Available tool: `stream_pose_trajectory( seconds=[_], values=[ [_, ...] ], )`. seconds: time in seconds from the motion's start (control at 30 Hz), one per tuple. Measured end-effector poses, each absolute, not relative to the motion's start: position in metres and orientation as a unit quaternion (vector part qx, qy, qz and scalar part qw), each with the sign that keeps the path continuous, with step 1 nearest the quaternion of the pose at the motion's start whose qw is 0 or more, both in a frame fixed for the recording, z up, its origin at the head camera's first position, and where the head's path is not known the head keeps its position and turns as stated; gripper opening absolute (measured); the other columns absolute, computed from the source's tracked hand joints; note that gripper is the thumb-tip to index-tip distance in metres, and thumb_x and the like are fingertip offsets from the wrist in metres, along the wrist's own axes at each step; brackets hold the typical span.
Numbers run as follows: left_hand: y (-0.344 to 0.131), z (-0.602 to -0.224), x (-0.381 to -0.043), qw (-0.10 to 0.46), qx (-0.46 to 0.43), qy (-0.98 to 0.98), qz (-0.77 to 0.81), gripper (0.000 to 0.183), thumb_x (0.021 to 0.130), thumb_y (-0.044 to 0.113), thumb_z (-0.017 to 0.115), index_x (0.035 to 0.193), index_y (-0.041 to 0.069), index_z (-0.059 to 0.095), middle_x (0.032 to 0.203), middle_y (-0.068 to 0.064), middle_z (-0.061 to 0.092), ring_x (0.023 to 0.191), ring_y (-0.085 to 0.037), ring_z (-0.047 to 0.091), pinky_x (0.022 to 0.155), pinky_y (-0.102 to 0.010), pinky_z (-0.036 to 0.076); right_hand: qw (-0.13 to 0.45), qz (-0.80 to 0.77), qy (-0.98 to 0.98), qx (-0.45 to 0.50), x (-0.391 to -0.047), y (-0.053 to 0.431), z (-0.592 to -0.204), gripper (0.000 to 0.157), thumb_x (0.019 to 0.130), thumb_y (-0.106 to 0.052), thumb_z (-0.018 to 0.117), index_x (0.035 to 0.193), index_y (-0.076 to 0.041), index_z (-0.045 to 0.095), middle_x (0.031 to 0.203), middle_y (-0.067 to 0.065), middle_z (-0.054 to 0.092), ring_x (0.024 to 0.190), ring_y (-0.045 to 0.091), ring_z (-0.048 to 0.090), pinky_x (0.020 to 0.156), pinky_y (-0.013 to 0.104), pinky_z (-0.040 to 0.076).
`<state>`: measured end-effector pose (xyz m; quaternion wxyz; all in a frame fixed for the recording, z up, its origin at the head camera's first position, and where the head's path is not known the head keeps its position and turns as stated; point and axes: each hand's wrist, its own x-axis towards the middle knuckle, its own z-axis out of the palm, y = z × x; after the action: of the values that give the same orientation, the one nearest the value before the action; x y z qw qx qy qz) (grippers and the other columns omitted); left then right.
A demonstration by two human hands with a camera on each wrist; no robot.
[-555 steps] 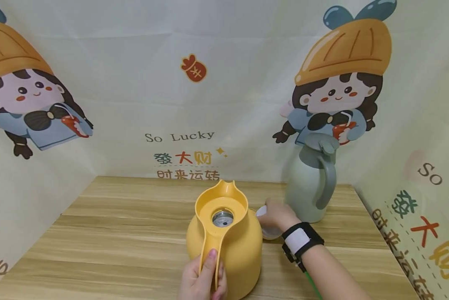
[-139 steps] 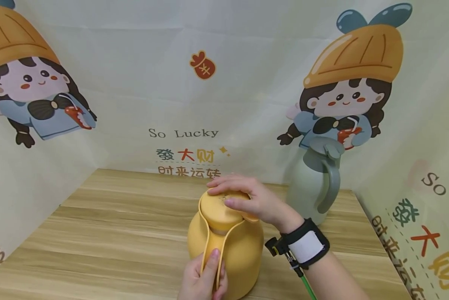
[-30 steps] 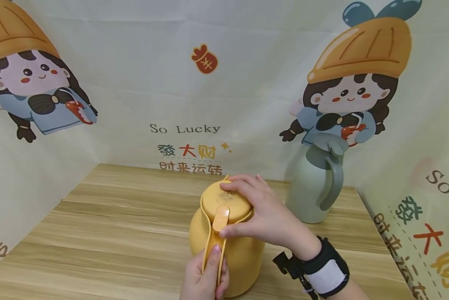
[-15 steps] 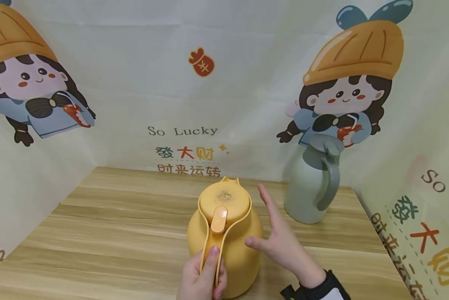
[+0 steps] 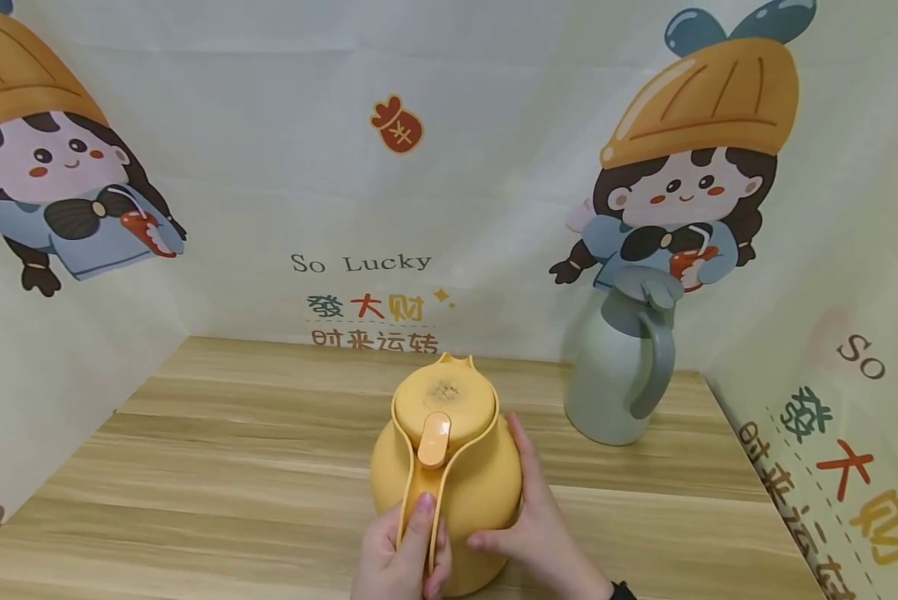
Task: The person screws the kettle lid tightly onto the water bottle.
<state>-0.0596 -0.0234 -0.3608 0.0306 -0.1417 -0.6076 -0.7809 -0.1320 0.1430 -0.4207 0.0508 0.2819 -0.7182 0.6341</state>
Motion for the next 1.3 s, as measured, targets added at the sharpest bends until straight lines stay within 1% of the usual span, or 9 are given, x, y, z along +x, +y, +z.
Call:
stream_pose_trajectory(
  seconds=[0.1,0.13,0.37,0.57,0.77,1.0,1.07,1.2,1.3],
  values=[
    [-0.022,-0.361,-0.059,0.03,-0.148,-0.605,-0.781,0.042,0.102,0.015,0.035,0.069,-0.01,0.042,0.041,-0.028,0.033,0.035,-0.005,0.034,0.035,-0.013,0.028,0.049,0.65,-0.706,0.275,-0.131,0.14,-0.422,0.111,0.064,-0.041,0.081,0.146,-0.024,0.007,0.147,0.007,0.019,0.126,0.021,0.029,0.097,0.026,0.03],
    [-0.021,-0.361,-0.059,0.029,-0.148,-0.605,-0.782,0.042,0.102,0.015,0.035,0.069,-0.01,0.042,0.041,-0.028,0.033,0.035,-0.005,0.034,0.035,-0.013,0.028,0.05,0.654,-0.703,0.275,-0.132,0.139,-0.422,0.111,0.064,-0.039,0.082,0.146,-0.024,0.009,0.147,0.007,0.02,0.126,0.021,0.031,0.096,0.024,0.03],
    [-0.019,-0.362,-0.058,0.036,-0.156,-0.591,-0.791,0.043,0.102,0.016,0.035,0.069,-0.011,0.041,0.041,-0.028,0.032,0.035,-0.006,0.033,0.035,-0.013,0.027,0.055,0.65,-0.707,0.273,-0.133,0.139,-0.423,0.107,0.065,-0.032,0.083,0.145,-0.023,0.013,0.143,0.007,0.027,0.122,0.021,0.036,0.095,0.024,0.033],
    [-0.012,-0.362,-0.058,0.043,-0.152,-0.595,-0.788,0.039,0.101,0.012,0.034,0.071,-0.011,0.041,0.04,-0.027,0.031,0.035,-0.004,0.032,0.033,-0.013,0.025,0.07,0.633,-0.723,0.268,-0.134,0.143,-0.424,0.105,0.065,-0.042,0.081,0.145,-0.023,0.016,0.143,0.006,0.029,0.123,0.021,0.035,0.095,0.025,0.032],
    [0.001,-0.361,-0.06,0.031,-0.161,-0.594,-0.788,0.037,0.101,0.011,0.034,0.073,-0.011,0.042,0.04,-0.027,0.031,0.035,-0.004,0.032,0.034,-0.013,0.025,0.092,0.628,-0.729,0.256,-0.132,0.156,-0.422,0.103,0.065,-0.047,0.079,0.145,-0.022,0.019,0.142,0.01,0.029,0.123,0.013,0.035,0.094,0.022,0.032],
    [0.031,-0.354,-0.057,-0.007,-0.142,-0.582,-0.801,0.035,0.101,0.015,0.037,0.077,-0.01,0.047,0.04,-0.005,0.035,0.034,-0.003,0.03,0.032,-0.014,0.023,0.135,0.623,-0.716,0.285,-0.135,0.187,-0.42,0.101,0.067,-0.051,0.076,0.143,-0.011,0.022,0.139,0.009,0.033,0.12,0.014,0.037,0.092,0.021,0.033],
    [0.042,-0.352,-0.056,-0.01,-0.144,-0.575,-0.805,0.034,0.1,0.015,0.039,0.078,-0.008,0.049,0.04,-0.003,0.036,0.034,-0.003,0.03,0.032,-0.014,0.023,0.141,0.623,-0.713,0.288,-0.135,0.199,-0.418,0.102,0.067,-0.051,0.076,0.142,-0.01,0.022,0.138,0.008,0.034,0.119,0.014,0.037,0.091,0.021,0.034],
    [0.067,-0.351,-0.055,0.009,-0.175,-0.551,-0.816,0.031,0.099,0.014,0.04,0.079,-0.006,0.051,0.039,-0.007,0.035,0.033,-0.001,0.031,0.031,-0.014,0.022,0.145,0.628,-0.706,0.292,-0.132,0.224,-0.412,0.102,0.066,-0.042,0.08,0.142,-0.007,0.022,0.136,0.007,0.036,0.116,0.014,0.038,0.089,0.02,0.035],
    [0.087,-0.35,-0.056,0.043,-0.213,-0.534,-0.817,0.03,0.099,0.012,0.041,0.077,-0.005,0.051,0.038,-0.01,0.035,0.034,0.001,0.032,0.03,-0.013,0.023,0.142,0.636,-0.701,0.29,-0.129,0.242,-0.405,0.099,0.064,-0.015,0.082,0.142,-0.007,0.022,0.134,0.006,0.037,0.113,0.013,0.041,0.086,0.019,0.039]
  ],
)
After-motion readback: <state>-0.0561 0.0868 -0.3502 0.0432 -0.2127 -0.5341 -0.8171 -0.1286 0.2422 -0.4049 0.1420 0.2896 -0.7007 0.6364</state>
